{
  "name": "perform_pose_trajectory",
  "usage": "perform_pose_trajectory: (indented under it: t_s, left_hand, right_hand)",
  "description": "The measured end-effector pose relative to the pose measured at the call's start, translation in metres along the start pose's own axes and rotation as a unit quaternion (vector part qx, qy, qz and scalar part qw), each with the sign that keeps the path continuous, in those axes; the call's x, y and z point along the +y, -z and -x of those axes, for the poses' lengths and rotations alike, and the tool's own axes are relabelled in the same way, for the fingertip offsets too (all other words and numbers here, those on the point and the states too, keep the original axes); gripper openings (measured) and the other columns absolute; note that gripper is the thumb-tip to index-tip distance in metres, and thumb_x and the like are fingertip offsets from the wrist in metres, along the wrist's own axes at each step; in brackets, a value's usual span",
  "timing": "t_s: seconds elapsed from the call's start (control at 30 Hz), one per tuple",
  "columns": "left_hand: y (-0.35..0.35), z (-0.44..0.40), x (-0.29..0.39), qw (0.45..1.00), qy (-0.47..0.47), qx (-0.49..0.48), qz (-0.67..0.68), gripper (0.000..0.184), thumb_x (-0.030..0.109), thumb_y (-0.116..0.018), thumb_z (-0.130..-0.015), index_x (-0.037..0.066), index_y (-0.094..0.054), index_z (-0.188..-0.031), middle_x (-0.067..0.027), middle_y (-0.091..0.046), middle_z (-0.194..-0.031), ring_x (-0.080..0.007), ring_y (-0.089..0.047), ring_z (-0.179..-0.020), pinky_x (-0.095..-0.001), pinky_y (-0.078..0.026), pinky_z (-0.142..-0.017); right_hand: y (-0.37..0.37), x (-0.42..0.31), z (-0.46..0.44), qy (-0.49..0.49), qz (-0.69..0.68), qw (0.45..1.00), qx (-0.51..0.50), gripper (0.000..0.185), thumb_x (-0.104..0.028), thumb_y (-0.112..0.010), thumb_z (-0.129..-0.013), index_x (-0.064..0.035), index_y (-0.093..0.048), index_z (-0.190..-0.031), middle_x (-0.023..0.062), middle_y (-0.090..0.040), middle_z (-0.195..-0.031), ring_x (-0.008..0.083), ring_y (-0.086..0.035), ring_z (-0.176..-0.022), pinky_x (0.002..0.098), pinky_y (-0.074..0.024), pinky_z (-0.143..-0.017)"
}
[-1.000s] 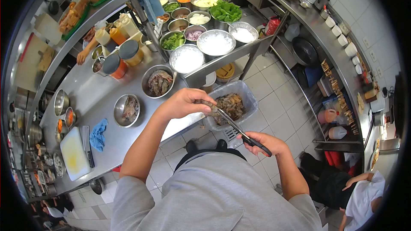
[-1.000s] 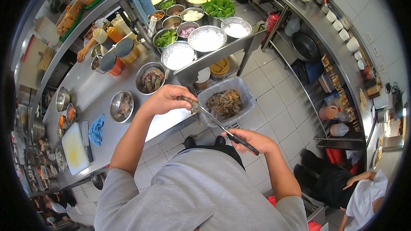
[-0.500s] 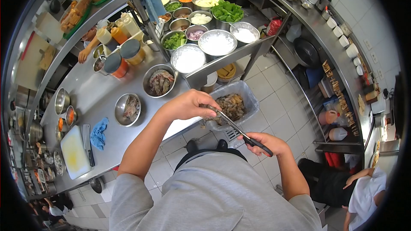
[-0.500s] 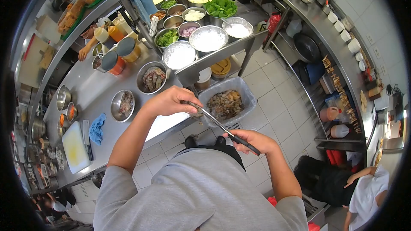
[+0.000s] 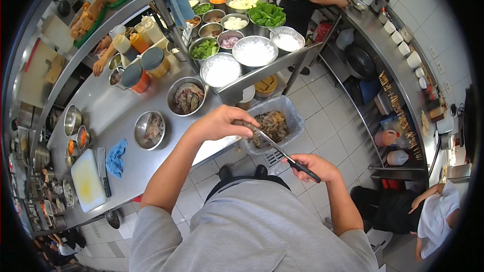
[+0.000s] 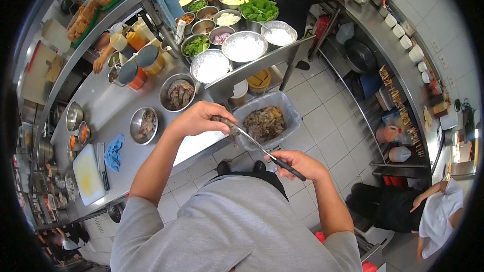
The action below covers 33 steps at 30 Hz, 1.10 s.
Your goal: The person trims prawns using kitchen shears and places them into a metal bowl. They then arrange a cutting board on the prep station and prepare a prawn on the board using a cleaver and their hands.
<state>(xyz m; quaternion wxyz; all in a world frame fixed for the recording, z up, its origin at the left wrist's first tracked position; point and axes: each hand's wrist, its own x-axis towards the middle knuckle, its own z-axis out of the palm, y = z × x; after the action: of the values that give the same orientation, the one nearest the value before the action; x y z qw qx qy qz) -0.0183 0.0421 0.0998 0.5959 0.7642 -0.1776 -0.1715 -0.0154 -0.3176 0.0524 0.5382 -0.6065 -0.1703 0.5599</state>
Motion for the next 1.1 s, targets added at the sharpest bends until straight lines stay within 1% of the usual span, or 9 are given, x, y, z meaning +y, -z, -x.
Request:
perform_pose_trajectory:
  t_s: [0.07,0.2,0.4,0.6,0.7,0.8,0.87,0.97,1.1]
  left_hand:
    - [0.000,0.003,0.000,0.995,0.050,0.011,0.081,0.024,0.010,-0.077,-0.089,0.001,-0.074,-0.111,-0.0076,-0.074,-0.094,-0.0150,-0.070,-0.085,-0.0294,-0.055,-0.077]
    - [0.004,0.006,-0.003,0.990,0.052,0.014,0.133,0.023,0.006,-0.075,-0.090,-0.003,-0.073,-0.111,-0.0079,-0.073,-0.092,-0.0141,-0.071,-0.083,-0.0288,-0.057,-0.077]
    - [0.000,0.003,0.000,0.992,0.051,0.004,0.118,0.022,0.008,-0.077,-0.089,0.000,-0.075,-0.110,-0.0075,-0.074,-0.093,-0.0148,-0.070,-0.086,-0.0286,-0.056,-0.078]
    - [-0.004,0.001,-0.003,0.999,0.007,-0.008,0.041,0.024,0.016,-0.080,-0.087,0.006,-0.077,-0.108,-0.0075,-0.075,-0.096,-0.0167,-0.070,-0.089,-0.0303,-0.054,-0.079]
    - [-0.005,0.000,-0.003,0.999,0.014,-0.017,0.032,0.025,0.018,-0.080,-0.086,0.006,-0.077,-0.108,-0.0078,-0.075,-0.095,-0.0171,-0.070,-0.089,-0.0312,-0.054,-0.080]
    - [-0.004,-0.002,-0.002,1.000,0.014,-0.022,0.002,0.025,0.018,-0.080,-0.087,0.006,-0.077,-0.108,-0.0080,-0.075,-0.095,-0.0168,-0.070,-0.089,-0.0306,-0.054,-0.078]
    - [-0.004,-0.002,-0.001,1.000,0.010,-0.024,-0.017,0.025,0.018,-0.080,-0.087,0.006,-0.077,-0.109,-0.0083,-0.075,-0.095,-0.0165,-0.070,-0.088,-0.0298,-0.055,-0.077]
    - [-0.005,-0.001,0.001,0.999,0.035,-0.023,0.001,0.024,0.016,-0.080,-0.087,0.005,-0.077,-0.108,-0.0074,-0.074,-0.095,-0.0156,-0.071,-0.086,-0.0279,-0.056,-0.074]
    - [-0.008,-0.001,-0.006,0.986,0.068,0.010,0.151,0.025,0.010,-0.078,-0.088,-0.001,-0.074,-0.110,-0.0093,-0.075,-0.093,-0.0153,-0.071,-0.080,-0.0283,-0.058,-0.074]
  right_hand:
    - [0.002,0.010,-0.006,0.089,0.008,0.996,-0.020,0.060,-0.020,-0.077,-0.091,-0.0113,-0.052,-0.145,-0.0064,-0.049,-0.084,0.0046,-0.047,-0.072,0.0203,-0.0418,-0.064]
    - [-0.001,0.001,-0.005,0.060,0.022,0.997,-0.035,0.063,-0.023,-0.078,-0.091,-0.0116,-0.051,-0.146,-0.0067,-0.046,-0.086,0.0053,-0.046,-0.078,0.0213,-0.0421,-0.071]
    - [-0.003,0.004,-0.007,0.045,-0.040,0.997,-0.055,0.070,-0.030,-0.081,-0.088,-0.0117,-0.050,-0.147,-0.0067,-0.046,-0.085,0.0056,-0.046,-0.072,0.0225,-0.0393,-0.062]
    - [-0.006,0.004,-0.007,0.046,-0.062,0.996,-0.054,0.063,-0.012,-0.074,-0.088,-0.0106,-0.050,-0.146,-0.0054,-0.048,-0.087,0.0056,-0.047,-0.070,0.0213,-0.0384,-0.057]
    - [-0.009,0.004,-0.005,0.023,-0.081,0.996,-0.038,0.078,-0.027,-0.086,-0.079,-0.0064,-0.050,-0.145,-0.0033,-0.050,-0.085,0.0051,-0.048,-0.067,0.0194,-0.0391,-0.054]
    - [-0.009,0.004,-0.005,0.019,-0.074,0.997,-0.021,0.071,-0.023,-0.084,-0.081,-0.0060,-0.053,-0.143,-0.0038,-0.051,-0.084,0.0044,-0.048,-0.065,0.0189,-0.0385,-0.051]
    - [-0.009,0.006,-0.003,0.030,-0.061,0.998,-0.019,0.057,-0.010,-0.073,-0.089,-0.0094,-0.055,-0.142,-0.0051,-0.051,-0.082,0.0038,-0.046,-0.058,0.0194,-0.0359,-0.048]
    - [-0.007,0.005,-0.002,0.032,-0.063,0.997,-0.018,0.057,-0.015,-0.077,-0.089,-0.0093,-0.055,-0.141,-0.0052,-0.052,-0.078,0.0037,-0.045,-0.056,0.0191,-0.0346,-0.046]
    - [-0.005,0.005,-0.003,0.031,-0.053,0.998,-0.006,0.061,-0.019,-0.079,-0.088,-0.0096,-0.054,-0.143,-0.0049,-0.053,-0.077,0.0039,-0.046,-0.057,0.0192,-0.0354,-0.048]
